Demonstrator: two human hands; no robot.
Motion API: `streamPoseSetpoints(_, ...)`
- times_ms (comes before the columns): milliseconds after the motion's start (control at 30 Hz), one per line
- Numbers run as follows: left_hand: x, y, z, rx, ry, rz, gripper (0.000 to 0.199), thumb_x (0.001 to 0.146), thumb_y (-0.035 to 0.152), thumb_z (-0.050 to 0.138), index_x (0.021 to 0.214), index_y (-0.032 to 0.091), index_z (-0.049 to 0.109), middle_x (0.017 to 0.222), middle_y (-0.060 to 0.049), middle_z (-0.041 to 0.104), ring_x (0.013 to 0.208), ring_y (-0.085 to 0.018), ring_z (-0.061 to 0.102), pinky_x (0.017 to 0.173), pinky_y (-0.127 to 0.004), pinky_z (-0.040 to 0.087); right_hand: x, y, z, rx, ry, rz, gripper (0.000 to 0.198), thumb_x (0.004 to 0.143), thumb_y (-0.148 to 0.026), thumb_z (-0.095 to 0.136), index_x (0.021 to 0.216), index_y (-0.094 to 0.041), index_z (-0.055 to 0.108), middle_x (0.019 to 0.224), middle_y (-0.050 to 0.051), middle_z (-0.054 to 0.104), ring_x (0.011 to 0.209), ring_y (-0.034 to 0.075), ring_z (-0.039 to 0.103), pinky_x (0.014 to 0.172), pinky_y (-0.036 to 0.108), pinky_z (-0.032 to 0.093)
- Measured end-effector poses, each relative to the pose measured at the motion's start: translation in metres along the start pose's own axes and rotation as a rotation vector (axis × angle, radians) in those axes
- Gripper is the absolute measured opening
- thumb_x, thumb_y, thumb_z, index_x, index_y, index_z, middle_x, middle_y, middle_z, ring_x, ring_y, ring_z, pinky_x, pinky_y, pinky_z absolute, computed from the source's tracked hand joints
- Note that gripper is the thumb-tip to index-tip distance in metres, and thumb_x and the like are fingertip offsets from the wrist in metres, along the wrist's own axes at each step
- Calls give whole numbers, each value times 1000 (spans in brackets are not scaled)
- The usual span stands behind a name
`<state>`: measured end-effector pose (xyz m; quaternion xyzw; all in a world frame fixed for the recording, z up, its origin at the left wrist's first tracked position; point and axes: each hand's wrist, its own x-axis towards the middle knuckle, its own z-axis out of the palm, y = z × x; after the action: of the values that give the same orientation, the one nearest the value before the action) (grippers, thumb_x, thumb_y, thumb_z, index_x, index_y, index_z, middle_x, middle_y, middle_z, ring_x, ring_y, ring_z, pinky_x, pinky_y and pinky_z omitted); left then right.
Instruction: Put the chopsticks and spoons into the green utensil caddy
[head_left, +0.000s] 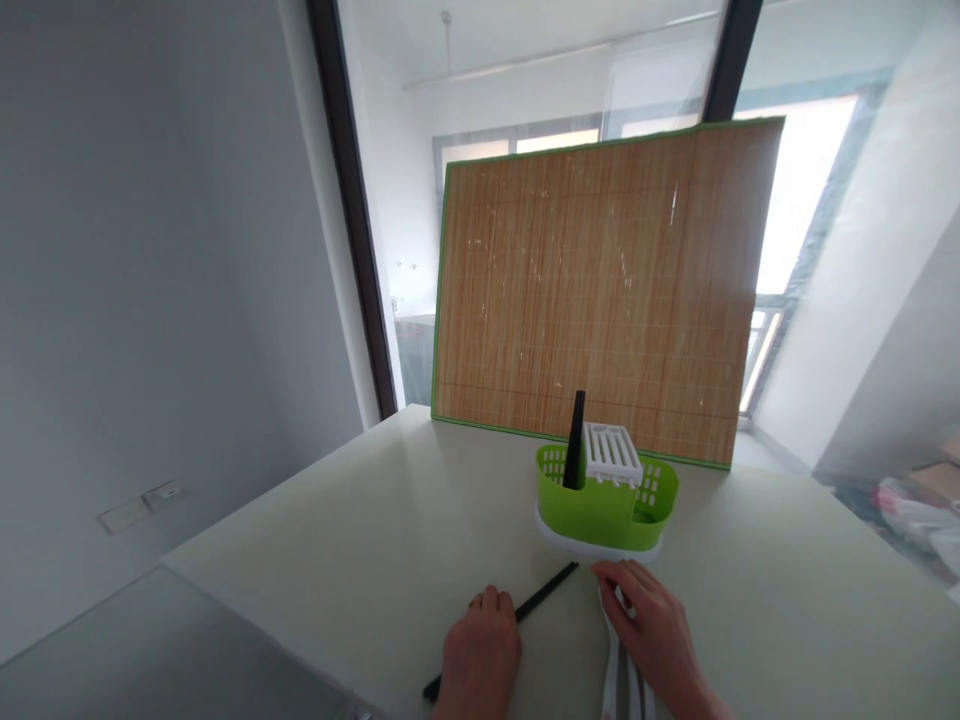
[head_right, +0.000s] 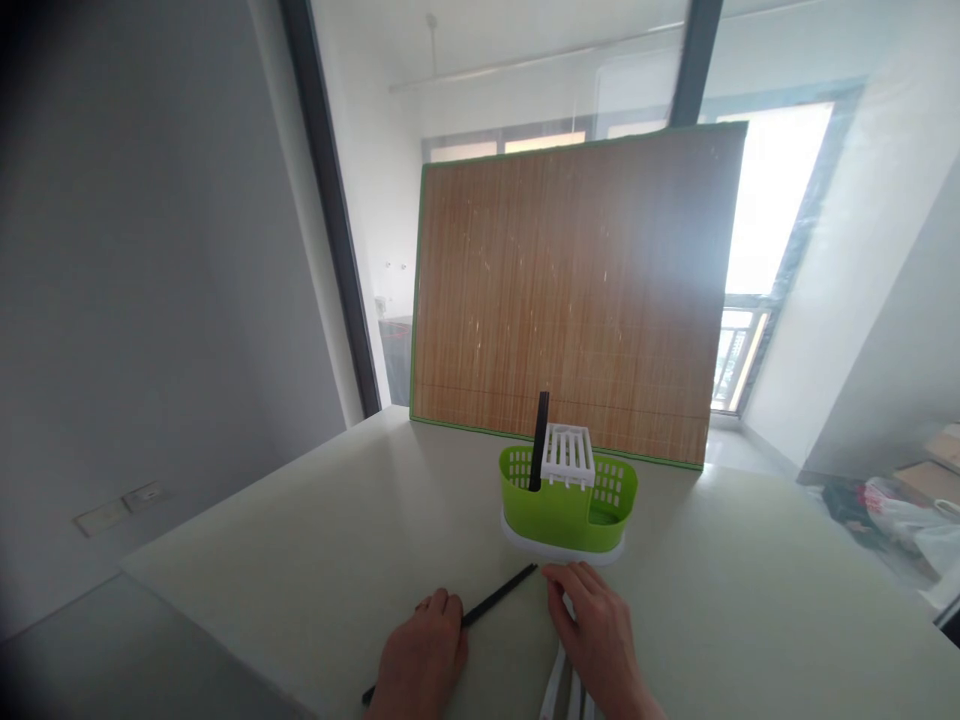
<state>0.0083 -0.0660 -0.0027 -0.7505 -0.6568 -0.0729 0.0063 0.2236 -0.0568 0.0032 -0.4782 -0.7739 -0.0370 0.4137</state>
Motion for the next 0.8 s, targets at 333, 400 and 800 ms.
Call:
streamPoseSetpoints(333,-3,-8,-22,-264,-12,7,22,84,17,40,98,18,58,90,-7,65,81,-20,62,73,-30,45,-1,-4,4,14,-73,-39,16,88,-23,44,93,-23,59,73,1,60,68,16,59,62,26,45)
streamPoseSetpoints(400,-1,-5,-24,-430,73,96,28,84,16,40,108,19,55,97,-6,63,87,-18,60,78,-29,45,-2,-8,6,28,-127,-72,14,87,-24,48,94,-23,59,72,0,60,69,16,59,64,27,44)
streamPoseSetpoints(800,13,35,-36,-1079,191,303,19,87,25,42,99,18,56,86,-4,61,77,-14,58,70,-23,48,-5,-28,17,174,-272,-17,9,71,-23,61,76,-23,53,70,-4,59,65,14,57,60,24,39)
